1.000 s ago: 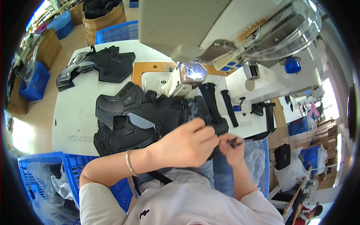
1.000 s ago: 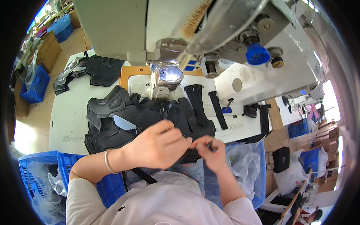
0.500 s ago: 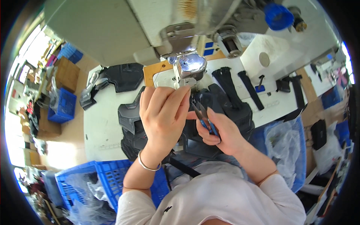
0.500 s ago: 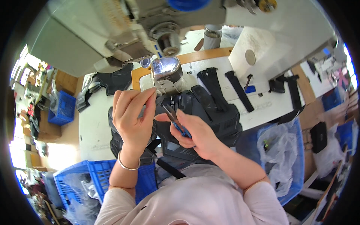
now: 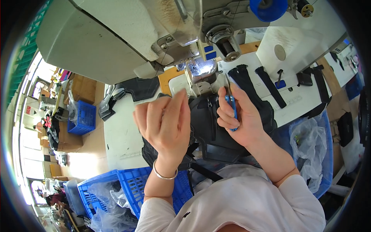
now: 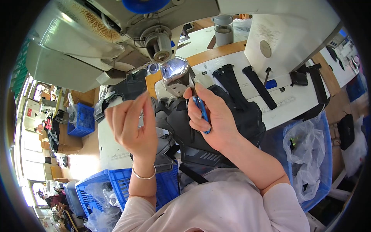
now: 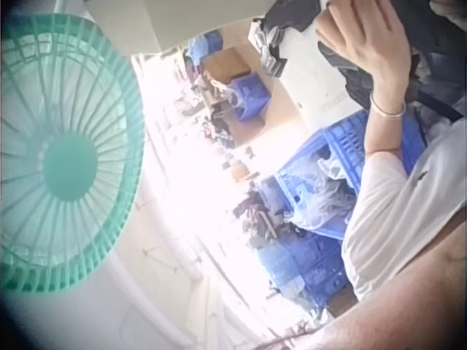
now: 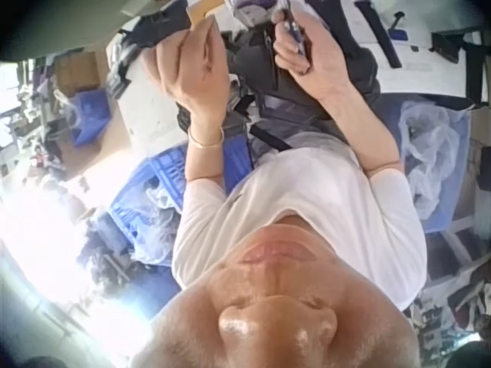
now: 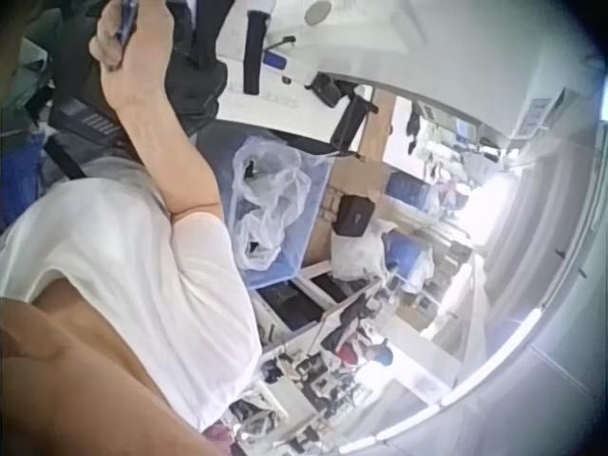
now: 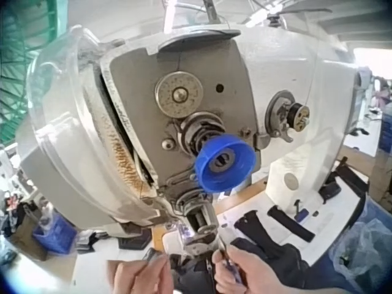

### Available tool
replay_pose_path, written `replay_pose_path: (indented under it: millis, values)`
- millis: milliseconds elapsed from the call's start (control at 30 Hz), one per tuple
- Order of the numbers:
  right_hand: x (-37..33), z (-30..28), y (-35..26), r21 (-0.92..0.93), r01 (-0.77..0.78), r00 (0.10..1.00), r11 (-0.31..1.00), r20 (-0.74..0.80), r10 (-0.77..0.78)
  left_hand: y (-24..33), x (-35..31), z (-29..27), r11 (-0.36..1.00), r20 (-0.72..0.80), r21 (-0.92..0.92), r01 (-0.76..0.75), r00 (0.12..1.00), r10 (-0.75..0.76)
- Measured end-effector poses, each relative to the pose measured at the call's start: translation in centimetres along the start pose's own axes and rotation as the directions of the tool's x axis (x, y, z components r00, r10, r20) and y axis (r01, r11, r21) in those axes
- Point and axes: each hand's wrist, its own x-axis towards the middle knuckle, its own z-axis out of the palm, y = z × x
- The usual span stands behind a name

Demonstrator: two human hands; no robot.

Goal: Sewing components of a black protective gear piece using an industrial sewing machine.

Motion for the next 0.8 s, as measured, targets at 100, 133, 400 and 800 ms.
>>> replay_pose_path:
  millis: [100,133,400,800]
  values:
    - [0.0,0.5,0.4,-0.034,-0.025,0.999,0.999,0.035,0.026,0.0,1.5,0.2,0.977,-0.122,0.198,-0.082,0.987,0.107]
    - [0.1,0.8,0.6,-0.033,-0.079,0.995,0.996,0.057,0.08,0.2,2.0,0.1,0.968,-0.121,0.236,-0.088,0.985,0.119]
    - [0.1,1.2,1.0,-0.128,-0.066,0.995,0.99,0.064,0.075,0.3,3.5,0.8,0.925,-0.161,0.352,-0.14,0.965,0.207]
    - [0.3,1.9,0.6,-0.164,-0.067,0.994,0.984,0.08,0.081,0.4,3.4,0.9,0.911,-0.084,0.383,-0.153,0.976,0.199]
